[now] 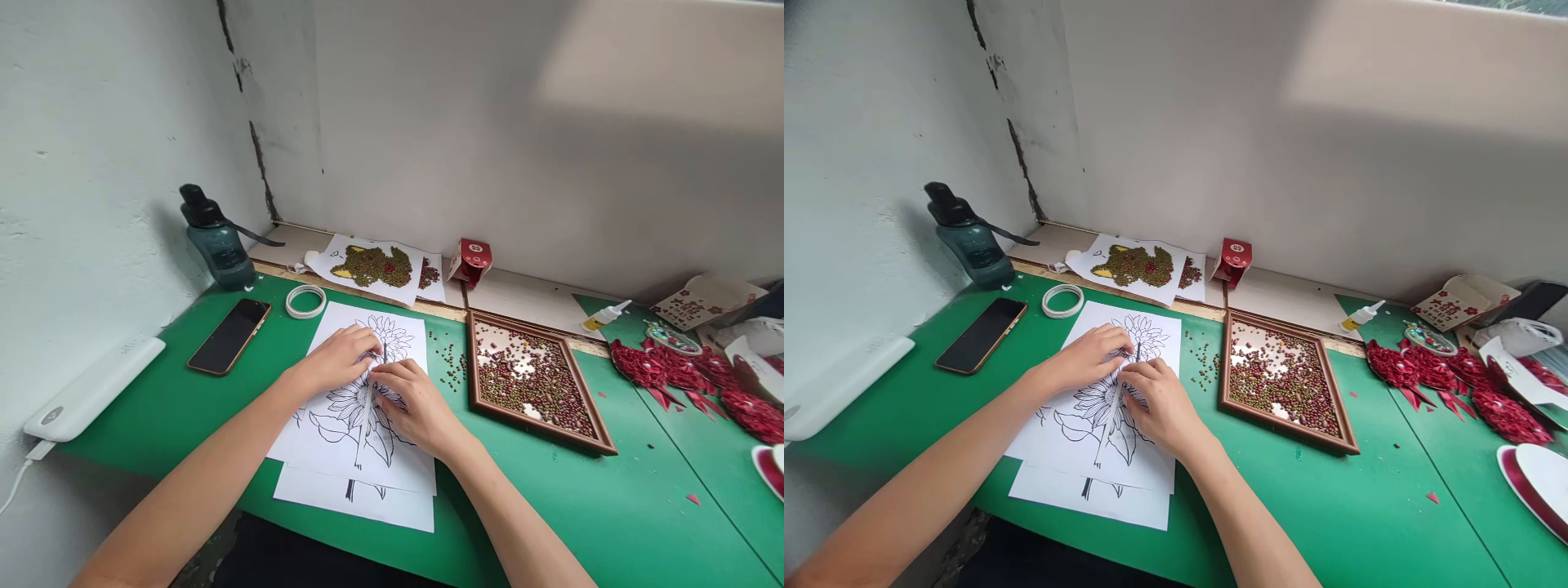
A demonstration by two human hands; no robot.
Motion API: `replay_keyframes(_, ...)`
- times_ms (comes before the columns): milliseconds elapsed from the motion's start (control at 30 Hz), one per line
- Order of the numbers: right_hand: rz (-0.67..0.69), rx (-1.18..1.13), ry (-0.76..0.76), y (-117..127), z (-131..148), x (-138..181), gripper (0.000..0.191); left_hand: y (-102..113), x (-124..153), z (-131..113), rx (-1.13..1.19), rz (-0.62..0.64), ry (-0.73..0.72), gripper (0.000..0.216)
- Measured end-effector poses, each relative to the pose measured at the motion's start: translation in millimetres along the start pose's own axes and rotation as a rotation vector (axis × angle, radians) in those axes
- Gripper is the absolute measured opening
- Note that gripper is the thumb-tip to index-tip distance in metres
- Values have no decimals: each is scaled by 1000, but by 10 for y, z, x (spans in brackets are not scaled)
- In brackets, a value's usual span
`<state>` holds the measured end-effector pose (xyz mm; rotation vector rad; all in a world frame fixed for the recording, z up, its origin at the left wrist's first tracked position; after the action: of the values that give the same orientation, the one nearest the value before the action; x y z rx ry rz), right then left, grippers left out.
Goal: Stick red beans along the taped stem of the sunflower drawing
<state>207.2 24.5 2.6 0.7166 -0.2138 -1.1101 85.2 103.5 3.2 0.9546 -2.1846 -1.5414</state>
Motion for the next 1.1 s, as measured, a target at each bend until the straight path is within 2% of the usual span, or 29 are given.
replay_keyframes(800, -16, -161, -46, 21, -28, -18, 29, -3, 0, -1, -4, -8, -14, 21)
replay_keyframes(1100, 21, -160, 4, 21, 17, -11, 30, 20, 15, -12, 6, 12, -5, 14)
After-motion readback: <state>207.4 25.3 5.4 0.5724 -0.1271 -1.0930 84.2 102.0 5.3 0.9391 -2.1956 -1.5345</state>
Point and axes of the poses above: each hand's wrist, its own x-axis away from the middle knuckle, its own y-axis out of the back of the hand, z = x × y, the point moved 7 cm from there along -x, towards the middle knuckle, and after that the axes turned 14 degrees about -x, right-handed, at the moved point
